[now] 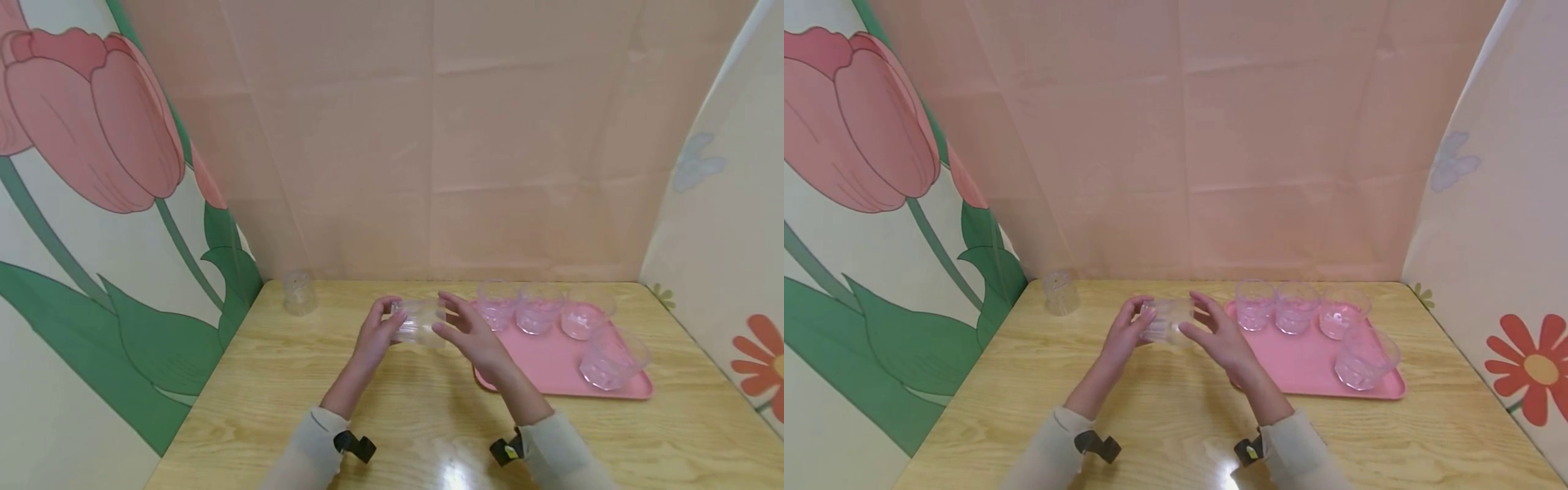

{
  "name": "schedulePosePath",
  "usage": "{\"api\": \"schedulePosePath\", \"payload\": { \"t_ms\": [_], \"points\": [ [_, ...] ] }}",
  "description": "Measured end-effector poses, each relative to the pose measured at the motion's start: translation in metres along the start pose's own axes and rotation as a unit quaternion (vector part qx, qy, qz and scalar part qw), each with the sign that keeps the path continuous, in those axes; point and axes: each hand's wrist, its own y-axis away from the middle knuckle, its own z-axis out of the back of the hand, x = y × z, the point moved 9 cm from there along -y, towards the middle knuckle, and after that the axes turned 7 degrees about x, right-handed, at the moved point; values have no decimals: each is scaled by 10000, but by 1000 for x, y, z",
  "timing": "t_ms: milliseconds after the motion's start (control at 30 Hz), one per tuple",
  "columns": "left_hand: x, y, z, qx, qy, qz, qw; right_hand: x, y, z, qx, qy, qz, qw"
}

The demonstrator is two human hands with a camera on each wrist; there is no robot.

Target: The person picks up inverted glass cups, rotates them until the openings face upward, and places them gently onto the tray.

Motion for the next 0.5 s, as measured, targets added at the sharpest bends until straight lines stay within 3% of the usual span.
{"api": "schedulePosePath", "payload": {
  "t_ms": [100,500],
  "points": [
    [-9,6,-4,-21,-8,21,10000,0,0,-1,-29,-75,11,10000],
    [-9,7,-9,157,102,114,9998,-2,-2,-3,-142,-78,0,9999]
  ]
}}
